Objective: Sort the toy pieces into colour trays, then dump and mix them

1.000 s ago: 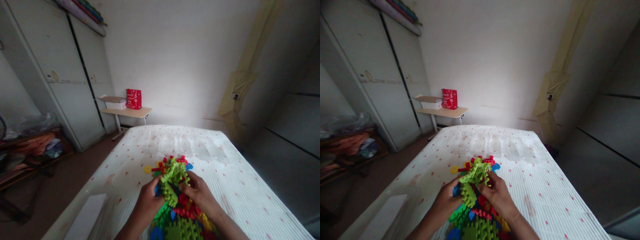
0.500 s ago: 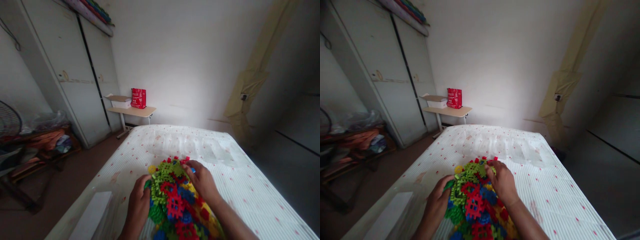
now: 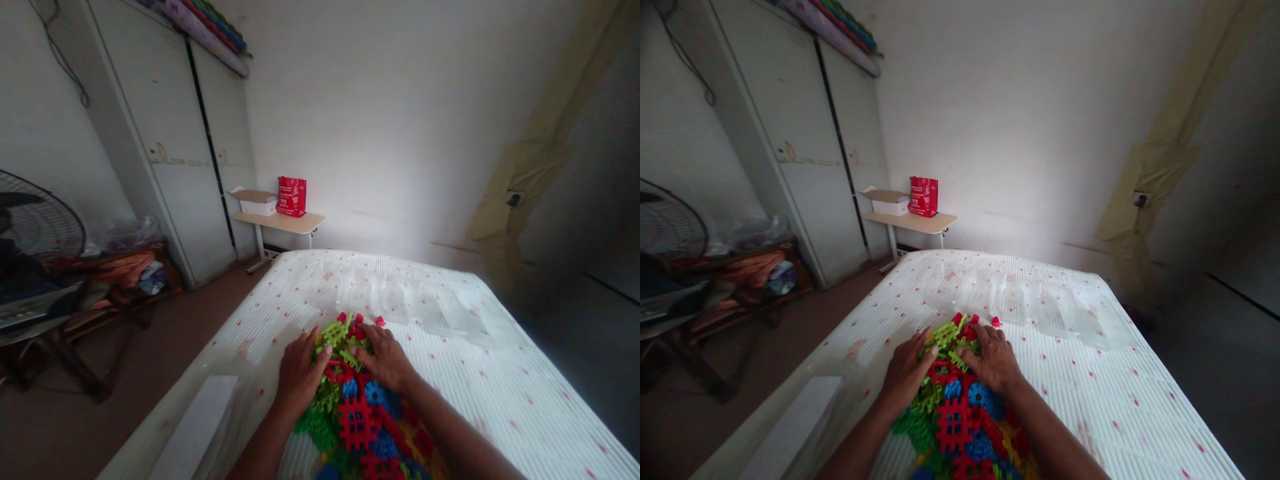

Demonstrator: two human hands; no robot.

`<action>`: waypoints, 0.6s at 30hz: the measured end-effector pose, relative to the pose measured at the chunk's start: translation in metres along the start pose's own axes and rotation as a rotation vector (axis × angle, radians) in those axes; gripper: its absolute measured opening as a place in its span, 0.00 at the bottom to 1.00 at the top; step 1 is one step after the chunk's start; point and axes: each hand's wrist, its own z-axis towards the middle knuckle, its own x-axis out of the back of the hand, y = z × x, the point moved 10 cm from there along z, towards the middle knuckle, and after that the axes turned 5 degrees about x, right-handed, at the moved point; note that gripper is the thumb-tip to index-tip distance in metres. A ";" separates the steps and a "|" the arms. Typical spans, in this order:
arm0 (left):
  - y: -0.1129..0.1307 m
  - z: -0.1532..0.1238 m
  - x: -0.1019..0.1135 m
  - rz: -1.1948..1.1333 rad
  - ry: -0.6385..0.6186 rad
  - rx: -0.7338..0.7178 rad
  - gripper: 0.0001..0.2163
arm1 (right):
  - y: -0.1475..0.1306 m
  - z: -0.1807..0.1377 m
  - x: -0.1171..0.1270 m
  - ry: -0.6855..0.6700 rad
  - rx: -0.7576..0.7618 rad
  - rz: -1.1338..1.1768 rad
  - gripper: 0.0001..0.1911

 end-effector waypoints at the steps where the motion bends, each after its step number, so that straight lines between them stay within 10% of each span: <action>1: 0.000 0.000 0.002 -0.024 -0.002 0.005 0.23 | -0.007 0.003 -0.004 -0.006 0.024 0.045 0.32; 18: 0.013 -0.003 0.006 -0.576 -0.122 0.138 0.26 | -0.028 0.011 -0.036 -0.078 -0.169 1.006 0.26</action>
